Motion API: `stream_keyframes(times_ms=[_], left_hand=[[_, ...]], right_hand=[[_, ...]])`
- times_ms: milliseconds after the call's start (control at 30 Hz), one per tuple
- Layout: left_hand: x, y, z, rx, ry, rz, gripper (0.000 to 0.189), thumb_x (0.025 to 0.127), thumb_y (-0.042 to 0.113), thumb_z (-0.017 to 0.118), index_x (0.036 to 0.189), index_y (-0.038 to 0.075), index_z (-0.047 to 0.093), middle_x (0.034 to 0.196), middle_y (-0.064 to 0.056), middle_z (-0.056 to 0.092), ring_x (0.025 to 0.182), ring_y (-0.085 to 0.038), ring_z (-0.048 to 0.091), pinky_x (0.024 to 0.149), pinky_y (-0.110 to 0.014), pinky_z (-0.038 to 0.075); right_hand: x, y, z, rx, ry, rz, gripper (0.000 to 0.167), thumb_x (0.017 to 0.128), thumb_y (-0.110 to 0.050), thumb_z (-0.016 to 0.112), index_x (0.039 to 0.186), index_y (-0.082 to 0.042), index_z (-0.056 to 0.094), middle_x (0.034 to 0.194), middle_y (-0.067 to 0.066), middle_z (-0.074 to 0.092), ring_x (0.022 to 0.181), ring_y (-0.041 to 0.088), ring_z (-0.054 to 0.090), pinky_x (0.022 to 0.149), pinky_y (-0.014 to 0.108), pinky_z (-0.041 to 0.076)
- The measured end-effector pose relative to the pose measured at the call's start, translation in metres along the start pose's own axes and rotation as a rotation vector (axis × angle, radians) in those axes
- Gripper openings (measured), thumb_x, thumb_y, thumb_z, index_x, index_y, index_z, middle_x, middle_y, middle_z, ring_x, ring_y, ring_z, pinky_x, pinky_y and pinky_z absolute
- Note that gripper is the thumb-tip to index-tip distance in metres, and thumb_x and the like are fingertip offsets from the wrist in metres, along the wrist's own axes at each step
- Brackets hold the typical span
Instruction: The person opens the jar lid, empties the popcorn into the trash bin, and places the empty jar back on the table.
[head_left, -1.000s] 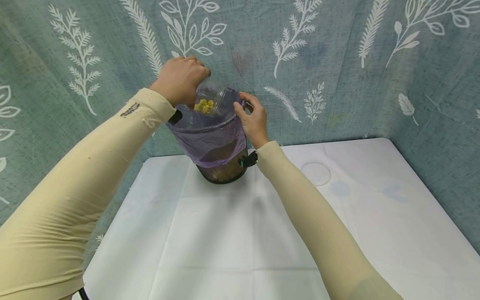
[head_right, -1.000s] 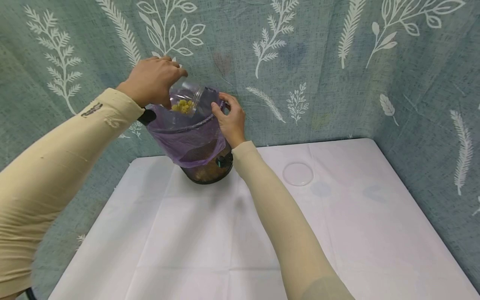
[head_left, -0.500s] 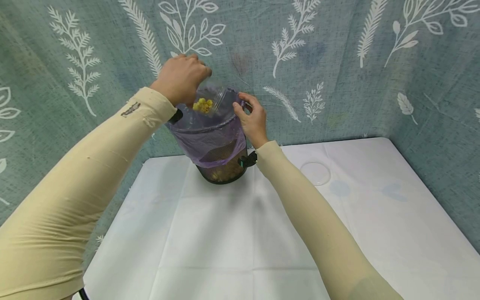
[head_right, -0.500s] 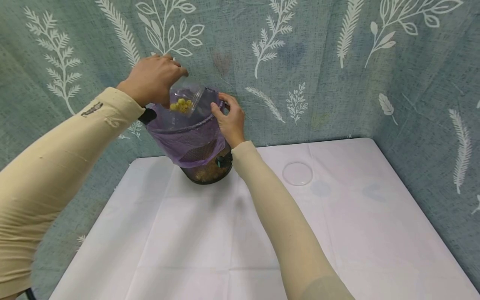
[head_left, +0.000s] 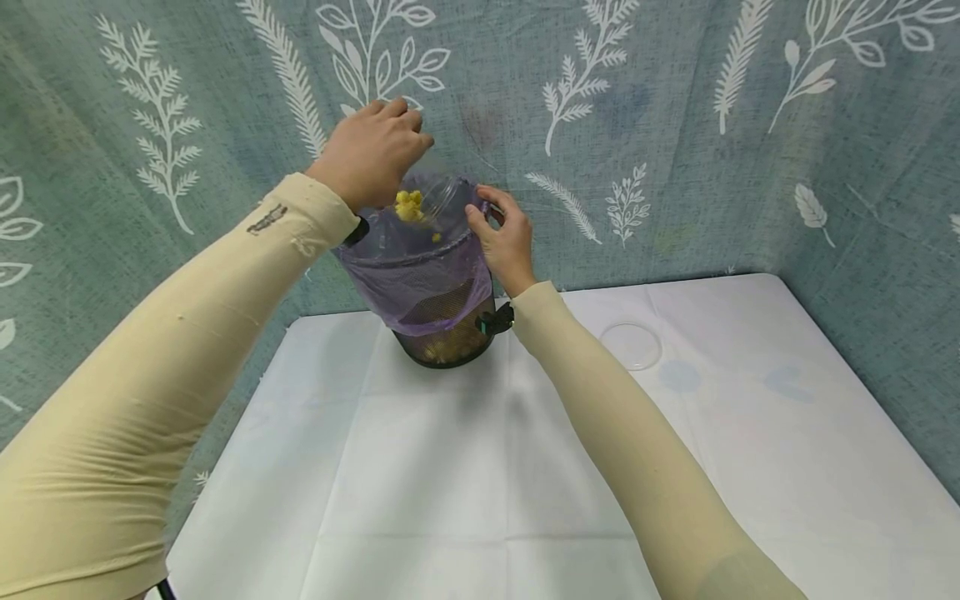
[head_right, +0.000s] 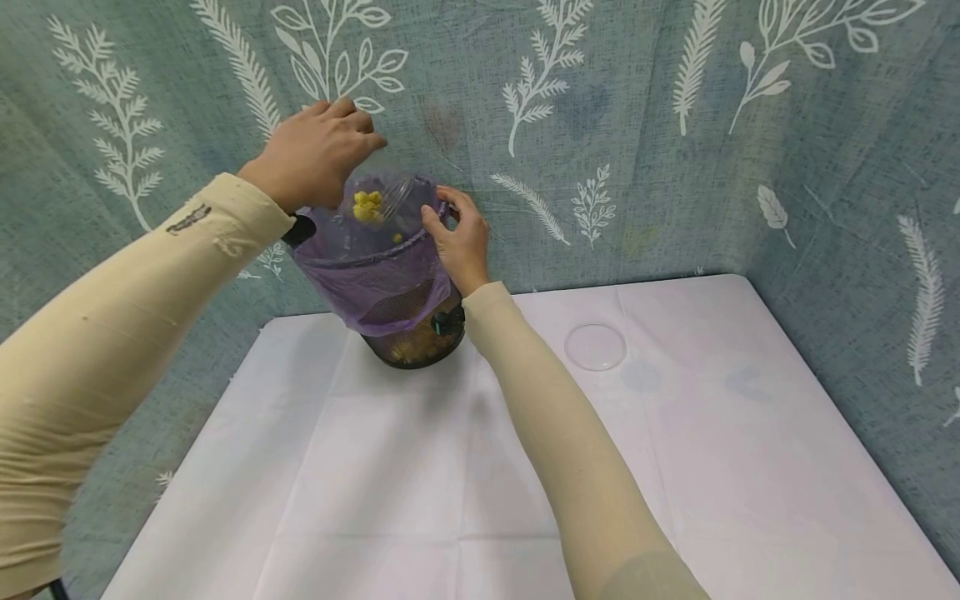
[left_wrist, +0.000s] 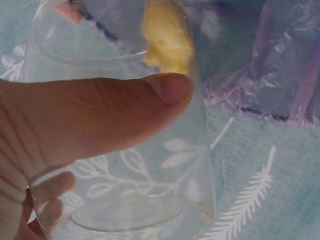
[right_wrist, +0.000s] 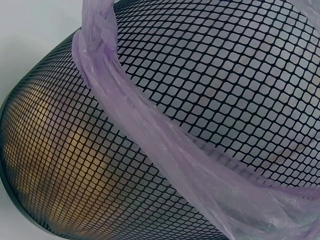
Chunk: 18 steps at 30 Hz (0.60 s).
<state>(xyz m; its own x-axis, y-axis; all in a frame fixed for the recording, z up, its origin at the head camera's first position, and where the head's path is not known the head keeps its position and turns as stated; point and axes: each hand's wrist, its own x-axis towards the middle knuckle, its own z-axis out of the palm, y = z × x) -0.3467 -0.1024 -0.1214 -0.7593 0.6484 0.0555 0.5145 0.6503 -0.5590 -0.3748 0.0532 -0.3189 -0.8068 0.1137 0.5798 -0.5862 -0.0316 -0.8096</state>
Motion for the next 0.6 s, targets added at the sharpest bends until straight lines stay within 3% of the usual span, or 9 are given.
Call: stream_keyframes(times_ms=[600], left_hand=[[0.0013, 0.0040, -0.0036, 0.010, 0.007, -0.010, 0.054, 0.083, -0.009, 0.072, 0.136, -0.010, 0.060, 0.131, -0.029, 0.057, 0.124, -0.045, 0.048, 0.111, -0.058, 0.040]], right_hand=[[-0.0004, -0.0003, -0.0019, 0.025, -0.006, -0.011, 0.040, 0.105, -0.012, 0.066, 0.141, 0.005, 0.060, 0.145, 0.020, 0.059, 0.135, 0.025, 0.055, 0.112, 0.023, 0.042]])
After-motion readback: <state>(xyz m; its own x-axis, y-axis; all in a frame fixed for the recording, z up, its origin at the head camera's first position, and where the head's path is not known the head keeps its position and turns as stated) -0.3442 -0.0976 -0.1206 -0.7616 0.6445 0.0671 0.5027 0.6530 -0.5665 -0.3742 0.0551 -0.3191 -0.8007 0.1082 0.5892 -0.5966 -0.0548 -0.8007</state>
